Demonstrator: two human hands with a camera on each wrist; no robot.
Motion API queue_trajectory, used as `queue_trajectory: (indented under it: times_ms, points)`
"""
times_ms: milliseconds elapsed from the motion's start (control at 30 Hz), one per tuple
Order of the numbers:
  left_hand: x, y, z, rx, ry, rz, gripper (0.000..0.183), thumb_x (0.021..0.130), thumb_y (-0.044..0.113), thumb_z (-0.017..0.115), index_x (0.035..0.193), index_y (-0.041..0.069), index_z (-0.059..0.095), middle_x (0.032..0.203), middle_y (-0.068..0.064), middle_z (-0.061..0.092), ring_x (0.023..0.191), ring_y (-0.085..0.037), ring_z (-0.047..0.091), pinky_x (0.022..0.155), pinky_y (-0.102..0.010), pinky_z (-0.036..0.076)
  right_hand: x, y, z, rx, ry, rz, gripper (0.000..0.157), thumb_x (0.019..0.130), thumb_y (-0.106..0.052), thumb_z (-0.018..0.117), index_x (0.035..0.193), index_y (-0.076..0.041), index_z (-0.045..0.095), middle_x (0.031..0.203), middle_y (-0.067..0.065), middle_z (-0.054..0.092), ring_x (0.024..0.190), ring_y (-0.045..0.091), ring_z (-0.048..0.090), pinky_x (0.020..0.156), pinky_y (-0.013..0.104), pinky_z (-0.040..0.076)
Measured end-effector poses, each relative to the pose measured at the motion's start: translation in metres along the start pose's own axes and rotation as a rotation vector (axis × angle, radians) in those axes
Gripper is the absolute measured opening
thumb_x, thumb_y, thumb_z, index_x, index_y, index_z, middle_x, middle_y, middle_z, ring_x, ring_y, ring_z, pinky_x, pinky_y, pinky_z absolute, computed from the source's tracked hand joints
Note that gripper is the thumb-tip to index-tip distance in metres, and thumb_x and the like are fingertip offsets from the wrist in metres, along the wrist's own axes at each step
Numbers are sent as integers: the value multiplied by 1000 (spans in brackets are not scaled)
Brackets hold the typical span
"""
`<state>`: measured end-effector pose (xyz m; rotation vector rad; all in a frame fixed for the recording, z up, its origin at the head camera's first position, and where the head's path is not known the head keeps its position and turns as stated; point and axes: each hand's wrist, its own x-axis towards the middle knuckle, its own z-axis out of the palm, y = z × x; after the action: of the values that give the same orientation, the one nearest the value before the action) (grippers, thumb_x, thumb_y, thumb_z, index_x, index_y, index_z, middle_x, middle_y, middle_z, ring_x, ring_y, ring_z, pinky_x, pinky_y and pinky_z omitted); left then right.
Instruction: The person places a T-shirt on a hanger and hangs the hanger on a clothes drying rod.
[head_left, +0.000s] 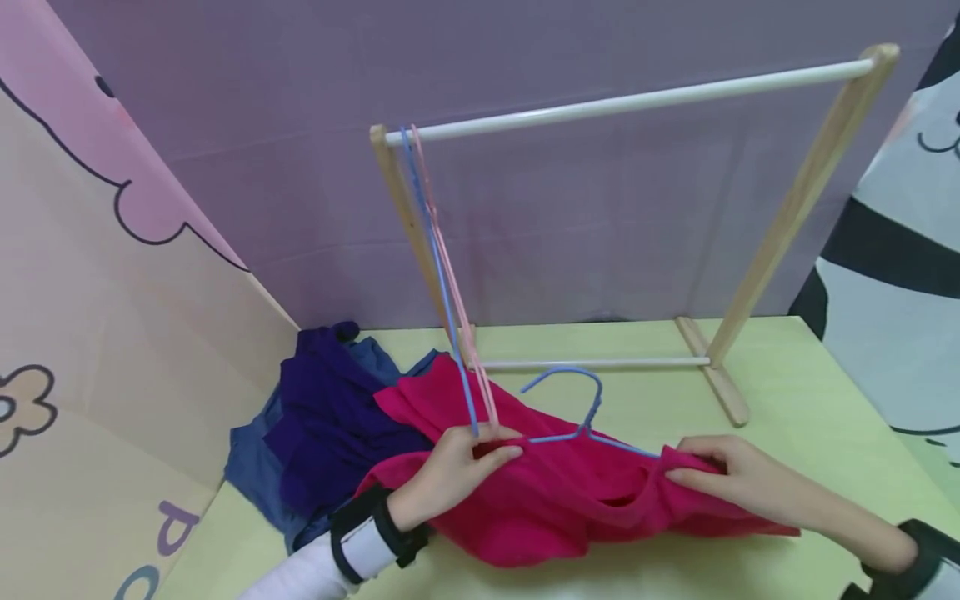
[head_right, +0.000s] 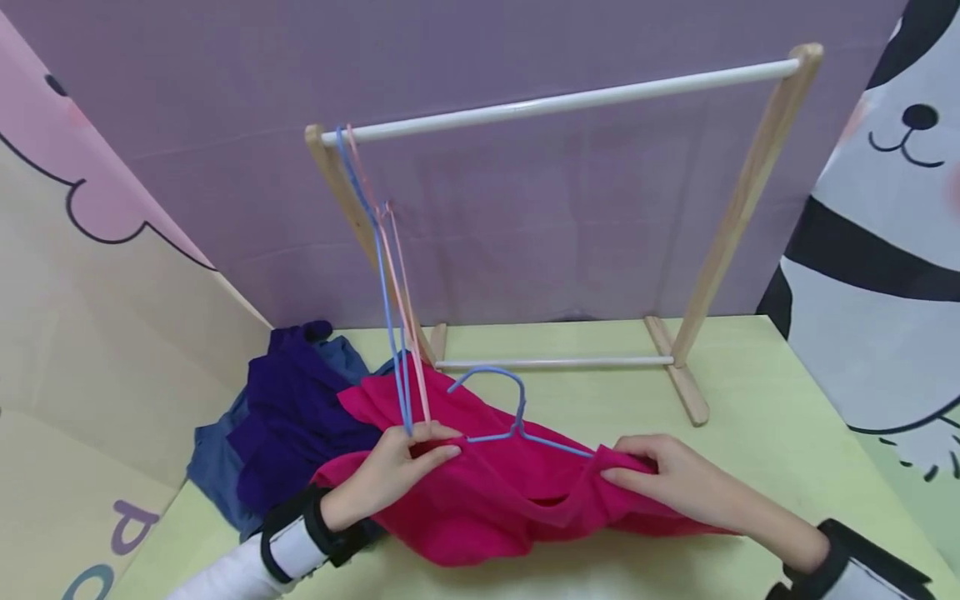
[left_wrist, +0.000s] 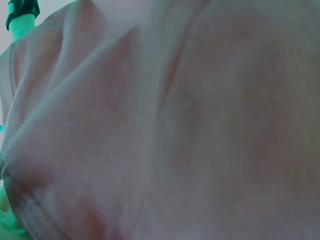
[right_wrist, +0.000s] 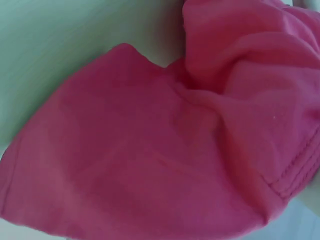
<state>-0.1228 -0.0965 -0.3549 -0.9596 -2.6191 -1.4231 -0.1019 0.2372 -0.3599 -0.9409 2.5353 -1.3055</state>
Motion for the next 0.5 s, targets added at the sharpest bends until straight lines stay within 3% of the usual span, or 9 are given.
queue_trajectory:
  times_ms: [200, 400, 500]
  points:
    - [2, -4, -1, 74, 21, 21, 17, 81, 12, 63, 97, 6, 66, 89, -1, 65, 83, -12, 57, 73, -23, 45, -16, 5, -15, 72, -65, -8, 18, 88, -1, 50, 87, -19, 55, 70, -6, 54, 63, 9, 51, 50, 24, 38]
    - [6, -12, -2, 180, 74, 168, 9, 78, 7, 66, 86, 8, 62, 88, -1, 64, 78, -12, 53, 69, -24, 44, -28, 10, -32, 80, -81, 105, 22, 90, -3, 47, 103, -16, 58, 86, -6, 60, 72, 11, 54, 55, 23, 44]
    - [8, -17, -4, 189, 89, 201, 9, 78, 6, 66, 83, 9, 60, 91, 0, 64, 81, -12, 52, 69, -23, 44, -34, 14, -42, 61, -45, 156, 23, 90, -4, 48, 106, -16, 59, 90, -7, 61, 73, 11, 55, 56, 24, 46]
